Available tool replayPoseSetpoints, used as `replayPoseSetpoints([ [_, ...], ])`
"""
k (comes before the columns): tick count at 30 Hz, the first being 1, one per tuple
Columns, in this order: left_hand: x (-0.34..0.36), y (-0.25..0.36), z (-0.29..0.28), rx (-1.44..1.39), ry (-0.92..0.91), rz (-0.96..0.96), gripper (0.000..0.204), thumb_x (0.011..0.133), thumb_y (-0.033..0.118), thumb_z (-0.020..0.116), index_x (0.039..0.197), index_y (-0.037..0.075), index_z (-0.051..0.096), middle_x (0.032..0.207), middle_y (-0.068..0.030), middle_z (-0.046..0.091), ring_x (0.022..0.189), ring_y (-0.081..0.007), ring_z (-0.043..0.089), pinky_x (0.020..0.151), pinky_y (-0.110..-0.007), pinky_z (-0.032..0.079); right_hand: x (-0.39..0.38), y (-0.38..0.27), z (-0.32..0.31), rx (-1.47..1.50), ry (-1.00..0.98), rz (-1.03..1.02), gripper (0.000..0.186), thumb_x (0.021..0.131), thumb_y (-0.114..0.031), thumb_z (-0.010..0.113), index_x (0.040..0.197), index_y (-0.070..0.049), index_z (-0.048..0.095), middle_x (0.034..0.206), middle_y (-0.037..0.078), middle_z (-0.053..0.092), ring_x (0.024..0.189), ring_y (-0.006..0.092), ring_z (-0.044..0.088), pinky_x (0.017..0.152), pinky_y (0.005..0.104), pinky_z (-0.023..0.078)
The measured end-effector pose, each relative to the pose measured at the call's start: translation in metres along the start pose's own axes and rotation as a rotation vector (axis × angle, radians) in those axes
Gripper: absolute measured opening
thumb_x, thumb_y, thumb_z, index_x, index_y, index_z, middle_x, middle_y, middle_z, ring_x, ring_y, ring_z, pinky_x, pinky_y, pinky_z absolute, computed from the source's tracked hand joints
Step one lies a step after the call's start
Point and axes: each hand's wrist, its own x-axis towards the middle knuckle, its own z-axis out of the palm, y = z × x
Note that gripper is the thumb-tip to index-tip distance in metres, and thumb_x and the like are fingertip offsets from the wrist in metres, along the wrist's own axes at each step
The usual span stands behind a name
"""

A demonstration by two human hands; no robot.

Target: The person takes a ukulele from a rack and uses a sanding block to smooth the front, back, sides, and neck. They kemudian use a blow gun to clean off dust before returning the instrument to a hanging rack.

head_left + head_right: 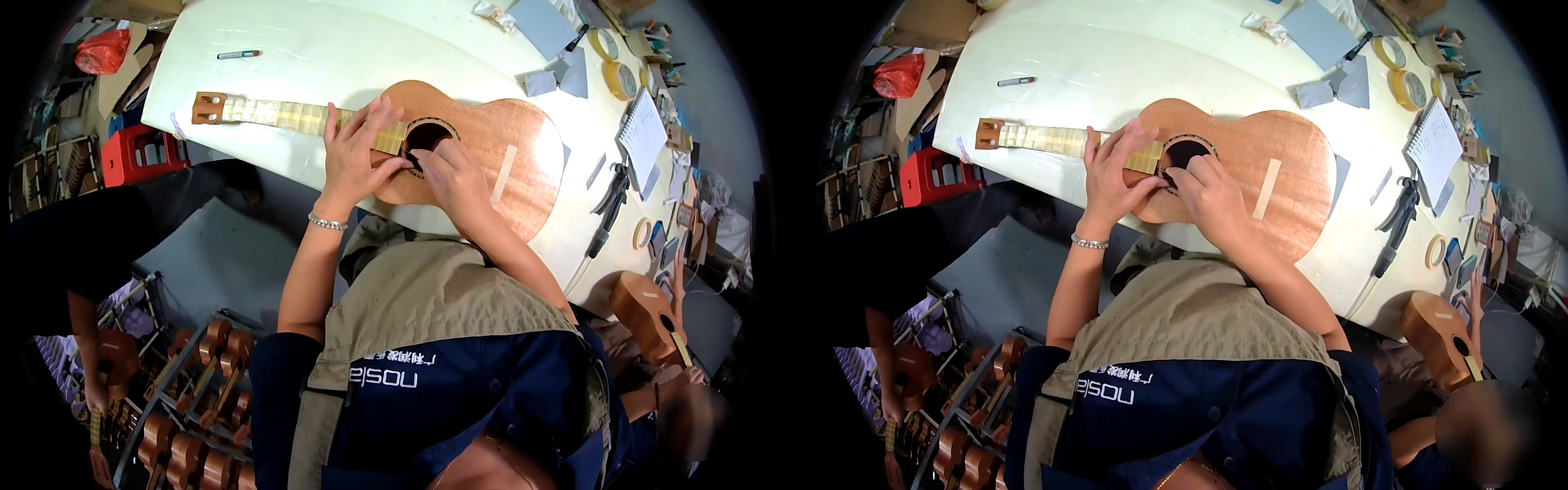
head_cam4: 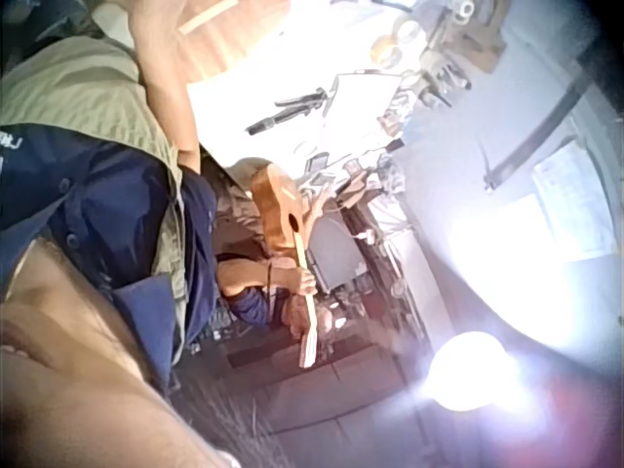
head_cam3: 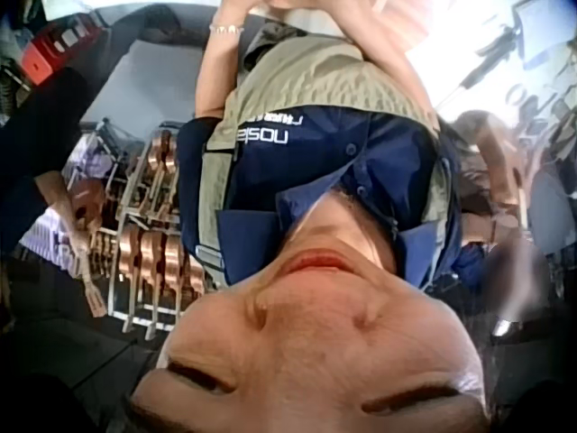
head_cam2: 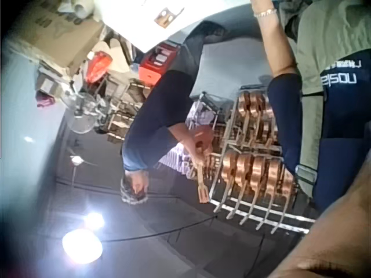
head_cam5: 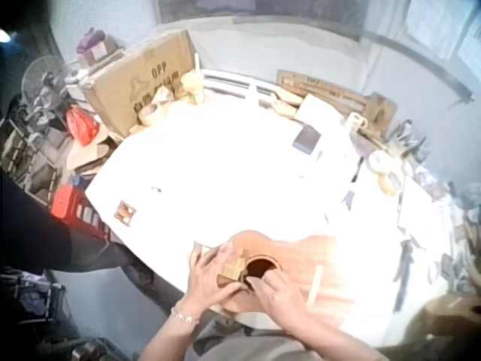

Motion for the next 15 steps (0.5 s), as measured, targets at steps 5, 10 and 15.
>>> replayPoseSetpoints([
  [5,0.0009,0.0008,-0.0019,0.003,-0.005,0.003,0.083,0.062,0.036,0.076,0.132,0.011,0.040,0.120,0.0078,0.058,0.118,-0.0149,0.047,0.108,-0.051,0.012,0.0002,-0.0001,-0.0104,0.013,-0.135,-0.033,0.022,0.066,-0.002,0.063,0.088,-0.003,0.066,0.073,0.006,0.046,0.072,0.0208,0.051,0.063,0.0304,0.046],
  [10,0.0003,0.0006,-0.0010,0.013,-0.010,-0.003,0.083,0.062,0.037,0.076,0.132,0.012,0.040,0.119,0.0081,0.058,0.117,-0.0154,0.047,0.108,-0.051,0.013,-0.0001,-0.0004,-0.0049,0.019,-0.058,0.020,0.023,0.065,-0.002,0.063,0.088,-0.003,0.066,0.072,0.006,0.046,0.072,0.0207,0.051,0.063,0.0309,0.046],
  [15,-0.0006,0.0009,-0.0018,-0.004,-0.011,-0.005,0.083,0.062,0.036,0.076,0.133,0.012,0.040,0.121,0.0075,0.057,0.117,-0.0162,0.048,0.108,-0.051,0.013,0.0012,-0.0019,-0.0070,-0.005,-0.084,-0.026,0.022,0.066,-0.002,0.063,0.088,-0.003,0.066,0.073,0.006,0.047,0.073,0.0209,0.052,0.063,0.0312,0.047],
])
